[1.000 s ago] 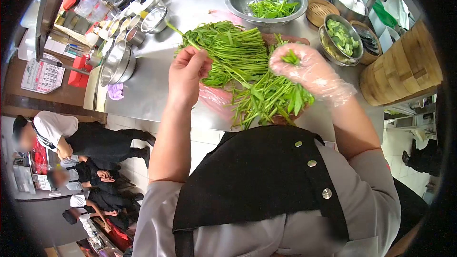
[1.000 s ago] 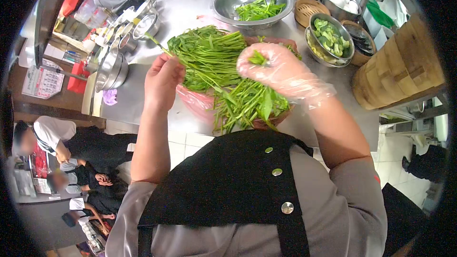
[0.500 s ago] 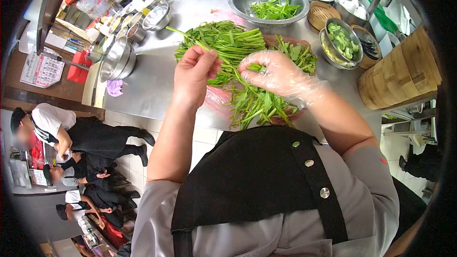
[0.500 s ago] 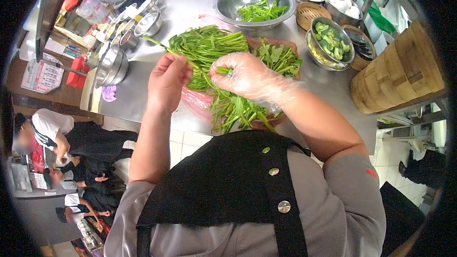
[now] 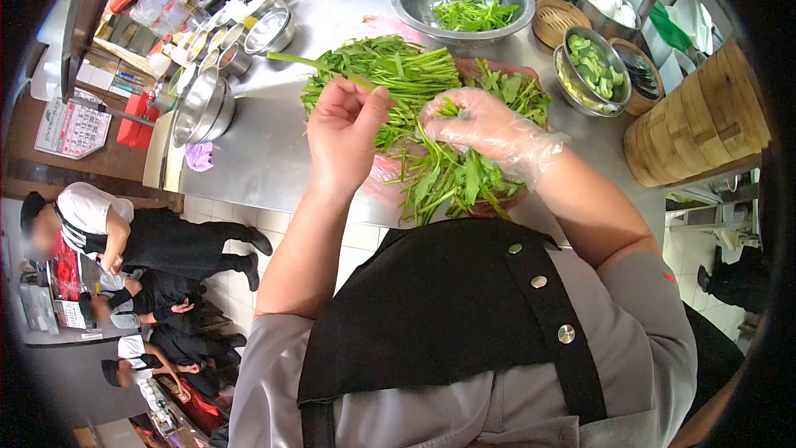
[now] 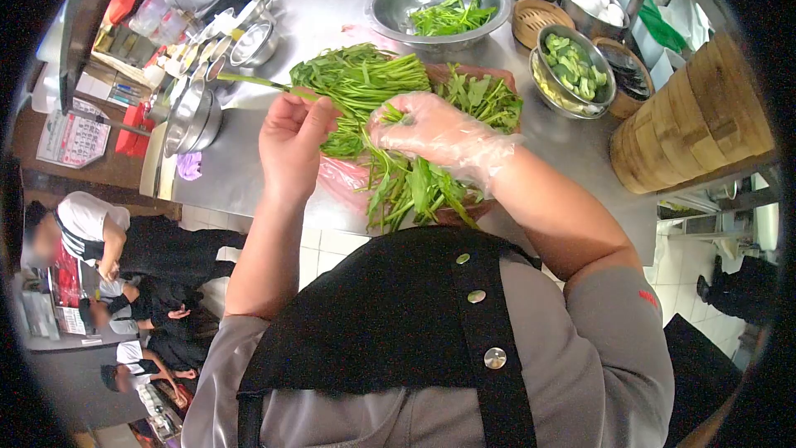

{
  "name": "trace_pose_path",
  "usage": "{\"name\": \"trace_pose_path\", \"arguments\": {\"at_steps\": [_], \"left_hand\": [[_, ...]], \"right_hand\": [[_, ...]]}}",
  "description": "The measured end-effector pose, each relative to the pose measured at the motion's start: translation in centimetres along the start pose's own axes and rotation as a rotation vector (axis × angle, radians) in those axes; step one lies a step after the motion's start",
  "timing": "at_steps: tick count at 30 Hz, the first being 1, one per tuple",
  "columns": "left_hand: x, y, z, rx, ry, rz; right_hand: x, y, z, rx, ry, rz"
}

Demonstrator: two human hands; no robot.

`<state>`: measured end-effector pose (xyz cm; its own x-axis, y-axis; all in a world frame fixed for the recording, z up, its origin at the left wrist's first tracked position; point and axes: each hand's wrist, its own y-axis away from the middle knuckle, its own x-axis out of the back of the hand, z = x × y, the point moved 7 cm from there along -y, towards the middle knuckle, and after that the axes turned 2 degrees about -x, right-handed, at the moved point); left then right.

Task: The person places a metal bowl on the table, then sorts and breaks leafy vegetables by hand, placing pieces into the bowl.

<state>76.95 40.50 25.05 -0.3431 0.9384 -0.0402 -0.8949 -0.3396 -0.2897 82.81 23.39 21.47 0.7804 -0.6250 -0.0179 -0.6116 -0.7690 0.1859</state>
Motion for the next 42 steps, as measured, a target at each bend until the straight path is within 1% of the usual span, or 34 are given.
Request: {"name": "trace_pose_path", "arguments": {"at_steps": [4, 7, 10, 13, 16, 19, 22, 26, 27, 30, 31, 35, 38, 39, 40, 41, 42], "left_hand": [[-1.1, 0.6, 0.3, -0.026, -0.013, -0.023], [-1.3, 1.0, 0.5, -0.017, -0.032, -0.015], [-1.6, 1.7, 1.3, -0.073, -0.174, -0.01], [-1.8, 2.0, 1.7, -0.152, -0.157, -0.009], [-0.9, 2.1, 1.3, -0.154, -0.116, 0.053], [0.6, 1.6, 1.1, -0.093, -0.031, 0.096], [3.0, 0.8, 0.3, 0.018, 0.008, 0.099], [5.0, 0.9, -0.6, 0.084, 0.107, 0.143], [5.3, 1.0, -0.8, 0.097, 0.109, 0.154], [6.1, 1.2, -1.2, 0.124, 0.128, 0.173], [6.3, 1.2, -1.4, 0.128, 0.142, 0.172], [6.2, 1.1, -1.5, 0.129, 0.159, 0.166], [6.4, 1.2, -1.2, 0.106, 0.06, 0.189], [6.1, 1.1, -0.9, 0.109, 0.012, 0.201], [6.0, 1.1, -0.5, 0.109, -0.037, 0.213], [5.8, 0.8, -0.3, 0.085, -0.037, 0.18], [5.7, 0.6, 0.0, 0.057, -0.043, 0.154]], "right_hand": [[0.0, 0.0, 0.1, 0.001, 0.0, 0.002], [0.6, -0.3, 0.6, 0.012, -0.001, 0.063], [0.9, -0.7, 1.2, 0.013, -0.129, 0.114], [1.2, -0.5, 0.7, 0.063, -0.282, 0.252], [2.4, -0.9, 1.5, 0.061, -0.297, 0.355], [3.6, -0.5, 1.8, 0.068, -0.338, 0.374], [5.1, 0.1, 2.6, 0.024, -0.313, 0.371], [8.0, 1.4, 3.1, 0.122, -0.193, 0.429], [8.6, 1.8, 3.2, 0.123, -0.209, 0.423], [9.7, 3.3, 3.1, 0.086, -0.401, 0.414], [9.7, 4.4, 2.8, -0.012, -0.465, 0.552], [11.3, 4.7, 3.5, 0.017, -0.58, 0.43], [11.8, 5.2, 2.9, 0.075, -0.521, 0.422], [12.4, 4.6, 3.5, 0.086, -0.515, 0.314], [12.2, 4.8, 2.7, 0.17, -0.462, 0.253], [12.1, 5.0, 2.7, 0.126, -0.474, 0.262], [11.4, 5.9, 1.9, 0.106, -0.48, 0.32]]}}
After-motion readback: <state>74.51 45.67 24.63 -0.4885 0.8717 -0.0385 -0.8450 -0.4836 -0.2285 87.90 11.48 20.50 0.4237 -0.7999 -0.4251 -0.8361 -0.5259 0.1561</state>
